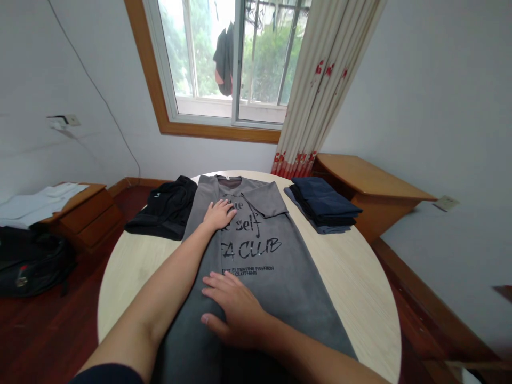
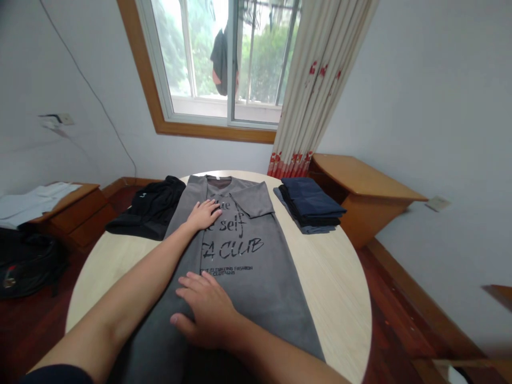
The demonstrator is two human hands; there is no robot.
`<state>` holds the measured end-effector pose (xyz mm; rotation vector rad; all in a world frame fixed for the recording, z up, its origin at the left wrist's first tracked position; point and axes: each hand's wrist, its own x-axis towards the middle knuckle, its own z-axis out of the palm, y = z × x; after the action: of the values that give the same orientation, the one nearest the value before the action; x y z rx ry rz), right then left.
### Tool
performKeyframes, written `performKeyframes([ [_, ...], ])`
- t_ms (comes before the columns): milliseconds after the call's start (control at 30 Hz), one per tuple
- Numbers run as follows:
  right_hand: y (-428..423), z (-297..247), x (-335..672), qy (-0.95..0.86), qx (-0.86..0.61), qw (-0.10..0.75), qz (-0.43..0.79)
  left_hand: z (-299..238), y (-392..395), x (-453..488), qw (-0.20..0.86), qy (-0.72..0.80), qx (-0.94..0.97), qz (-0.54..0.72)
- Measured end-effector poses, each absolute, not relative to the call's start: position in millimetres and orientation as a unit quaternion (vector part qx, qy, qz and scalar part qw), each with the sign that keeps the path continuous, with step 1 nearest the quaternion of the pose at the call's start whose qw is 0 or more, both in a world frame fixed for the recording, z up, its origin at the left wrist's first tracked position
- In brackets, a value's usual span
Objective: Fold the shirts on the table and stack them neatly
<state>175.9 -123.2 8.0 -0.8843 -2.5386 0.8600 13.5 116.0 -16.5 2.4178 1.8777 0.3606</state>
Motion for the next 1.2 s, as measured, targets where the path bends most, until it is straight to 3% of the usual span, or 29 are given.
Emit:
performKeyframes([
  [167,-102,15,190,-0.877,-0.33,0.187,0.297,-13,115,11,0.041,0.606,0.785,0.123],
  [300,-36,26,223,-0.853,-0.439,0.225,0.172,-13,113,13,0.042,0.603,0.786,0.127],
  [433,43,27,271,-0.77,-0.613,0.177,0.003,-13,113,12,0.04,0.608,0.783,0.123],
  [533,78,24,299,-0.72,-0.68,0.13,-0.055,-12,113,13,0.037,0.61,0.782,0.122],
  [1000,102,21,319,-0.711,-0.693,0.076,-0.096,-11,111,14,0.038,0.617,0.776,0.125],
  [1200,110,34,312,-0.715,-0.697,0.018,-0.048,-3,111,23,0.032,0.634,0.77,0.071],
])
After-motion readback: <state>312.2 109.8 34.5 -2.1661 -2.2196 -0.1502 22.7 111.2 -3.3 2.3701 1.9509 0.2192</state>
